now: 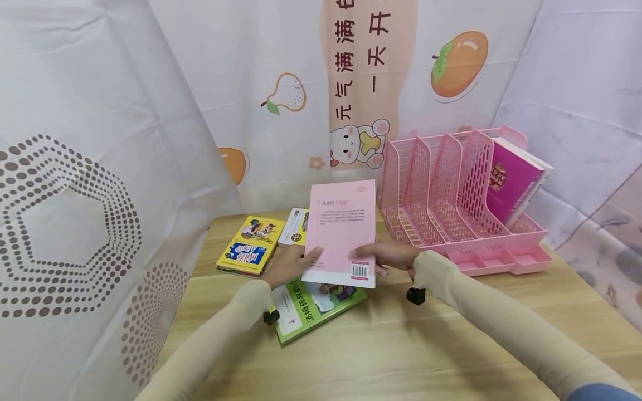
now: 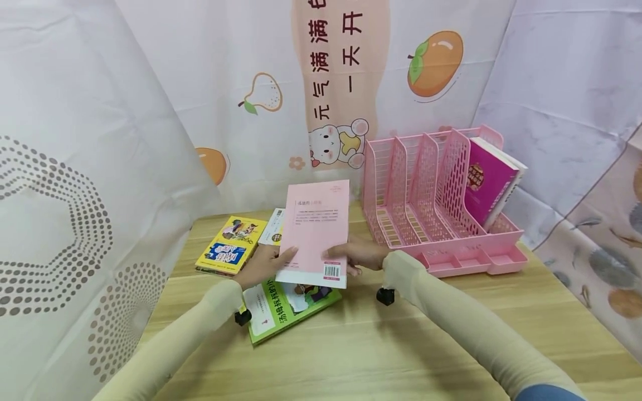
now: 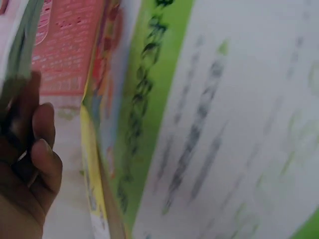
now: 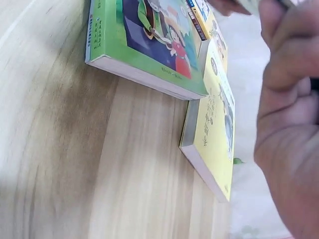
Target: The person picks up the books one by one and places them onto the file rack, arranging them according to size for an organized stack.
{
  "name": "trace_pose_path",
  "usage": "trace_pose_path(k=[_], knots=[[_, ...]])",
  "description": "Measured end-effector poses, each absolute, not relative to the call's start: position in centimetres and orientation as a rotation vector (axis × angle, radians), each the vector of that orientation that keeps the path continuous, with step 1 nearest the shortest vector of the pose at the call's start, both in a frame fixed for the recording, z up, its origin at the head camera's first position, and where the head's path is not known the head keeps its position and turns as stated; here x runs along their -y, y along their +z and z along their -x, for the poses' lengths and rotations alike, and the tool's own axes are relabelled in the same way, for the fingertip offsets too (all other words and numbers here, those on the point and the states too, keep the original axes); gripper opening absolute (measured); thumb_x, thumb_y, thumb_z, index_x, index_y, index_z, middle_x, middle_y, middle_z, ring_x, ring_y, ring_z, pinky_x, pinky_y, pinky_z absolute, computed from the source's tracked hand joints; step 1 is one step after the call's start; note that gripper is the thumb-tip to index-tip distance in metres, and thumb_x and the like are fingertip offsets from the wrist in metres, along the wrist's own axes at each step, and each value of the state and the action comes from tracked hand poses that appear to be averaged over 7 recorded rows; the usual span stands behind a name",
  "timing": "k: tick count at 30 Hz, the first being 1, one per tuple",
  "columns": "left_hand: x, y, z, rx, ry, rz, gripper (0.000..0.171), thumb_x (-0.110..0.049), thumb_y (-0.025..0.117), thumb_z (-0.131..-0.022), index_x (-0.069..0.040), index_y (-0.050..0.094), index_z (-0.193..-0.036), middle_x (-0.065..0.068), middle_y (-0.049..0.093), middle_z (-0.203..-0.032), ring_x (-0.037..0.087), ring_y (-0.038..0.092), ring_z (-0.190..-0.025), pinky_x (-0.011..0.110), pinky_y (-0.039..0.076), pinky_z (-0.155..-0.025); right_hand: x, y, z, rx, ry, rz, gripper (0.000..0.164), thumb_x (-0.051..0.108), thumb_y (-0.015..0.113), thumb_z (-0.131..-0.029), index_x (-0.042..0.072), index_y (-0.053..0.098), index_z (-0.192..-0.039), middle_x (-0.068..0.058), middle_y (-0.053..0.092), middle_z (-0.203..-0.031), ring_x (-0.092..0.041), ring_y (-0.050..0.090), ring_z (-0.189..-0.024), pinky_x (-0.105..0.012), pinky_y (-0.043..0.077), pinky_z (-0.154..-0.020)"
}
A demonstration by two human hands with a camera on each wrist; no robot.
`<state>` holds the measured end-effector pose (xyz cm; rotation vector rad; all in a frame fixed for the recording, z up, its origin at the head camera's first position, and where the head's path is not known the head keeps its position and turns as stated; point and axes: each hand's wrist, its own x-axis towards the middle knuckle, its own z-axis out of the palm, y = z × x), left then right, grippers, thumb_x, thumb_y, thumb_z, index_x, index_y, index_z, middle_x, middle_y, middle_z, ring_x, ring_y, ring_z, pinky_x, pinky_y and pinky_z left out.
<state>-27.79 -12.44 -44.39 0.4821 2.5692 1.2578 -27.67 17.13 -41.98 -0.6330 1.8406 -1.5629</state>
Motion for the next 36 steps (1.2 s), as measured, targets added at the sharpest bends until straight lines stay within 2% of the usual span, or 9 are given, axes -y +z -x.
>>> trace_pose_path(k=[3,6,11,21,25,29,33,36], knots=[[12.3,-44.5,28.1,-2.535,1.303,-0.520,0.054,-0.070,0.043,-0.088,-0.025,0.066,-0.104,-0.001,0.070,-0.085,0.023,0.067,-0.066,0.037,0.054,-0.056,-17.2,-41.3,27.4,-1.901,-1.607,0.682,0.040,0.023,0.054,-0.097,0.011,0.049,-0.135,-0.023,0.068,-0.103,-0.013,0.045,-0.037,-0.026,0.035,-0.034],[12.4,-44.5,28.6,-2.556,1.266,-0.577,0.052,-0.068,0.041,-0.090,-0.023,0.065,-0.102,0.001,0.068,-0.088,0.023,0.064,-0.072,0.036,0.052,-0.062,-17.2,-40.7,27.0,-1.962,-1.673,0.721,0.044,0.022,0.055,-0.097,0.016,0.043,-0.139,-0.022,0.068,-0.102,-0.017,0.048,-0.038,-0.029,0.036,-0.032],[13.1,-44.9,29.3,-2.610,1.153,-0.604,0.058,-0.068,0.039,-0.090,-0.019,0.065,-0.104,-0.002,0.067,-0.088,0.019,0.063,-0.079,0.034,0.051,-0.069,-17.2,-40.4,26.5,-2.135,-1.737,0.746,0.043,0.023,0.057,-0.097,0.017,0.046,-0.137,-0.018,0.070,-0.096,-0.021,0.049,-0.037,-0.035,0.034,-0.029],[13.0,-46.2,29.4,-2.574,1.100,-0.737,0.050,-0.062,0.042,-0.093,-0.024,0.061,-0.118,-0.004,0.065,-0.094,0.016,0.060,-0.082,0.033,0.050,-0.071,-18.0,-40.3,25.3,-2.420,-1.706,0.696,0.039,0.032,0.054,-0.098,0.021,0.050,-0.136,-0.013,0.071,-0.093,-0.025,0.048,-0.037,-0.036,0.035,-0.029],[12.6,-46.5,29.5,-2.570,1.087,-0.776,0.045,-0.059,0.044,-0.094,-0.025,0.061,-0.119,-0.005,0.064,-0.096,0.014,0.059,-0.082,0.032,0.050,-0.072,-18.7,-40.3,25.0,-2.497,-1.700,0.655,0.040,0.036,0.054,-0.098,0.025,0.048,-0.136,-0.011,0.071,-0.091,-0.025,0.049,-0.038,-0.035,0.035,-0.029],[12.2,-46.4,29.3,-2.571,1.076,-0.798,0.042,-0.054,0.046,-0.096,-0.022,0.062,-0.116,-0.003,0.064,-0.096,0.015,0.059,-0.080,0.032,0.050,-0.072,-19.4,-40.0,24.9,-2.581,-1.694,0.583,0.041,0.039,0.055,-0.096,0.027,0.050,-0.135,-0.010,0.071,-0.086,-0.023,0.048,-0.036,-0.035,0.036,-0.029],[11.7,-46.2,29.0,-2.559,1.063,-0.793,0.038,-0.052,0.047,-0.096,-0.022,0.063,-0.115,-0.003,0.065,-0.095,0.015,0.061,-0.078,0.032,0.051,-0.071,-20.0,-39.8,24.8,-2.611,-1.685,0.516,0.045,0.042,0.056,-0.095,0.025,0.049,-0.136,-0.013,0.070,-0.092,-0.022,0.047,-0.037,-0.035,0.036,-0.029],[11.3,-46.2,28.8,-2.557,1.049,-0.801,0.037,-0.052,0.048,-0.096,-0.023,0.063,-0.113,-0.004,0.064,-0.095,0.013,0.060,-0.080,0.031,0.051,-0.071,-20.5,-39.6,24.7,-2.634,-1.679,0.497,0.048,0.042,0.057,-0.095,0.023,0.047,-0.138,-0.016,0.068,-0.103,-0.024,0.056,-0.048,-0.033,0.038,-0.031]])
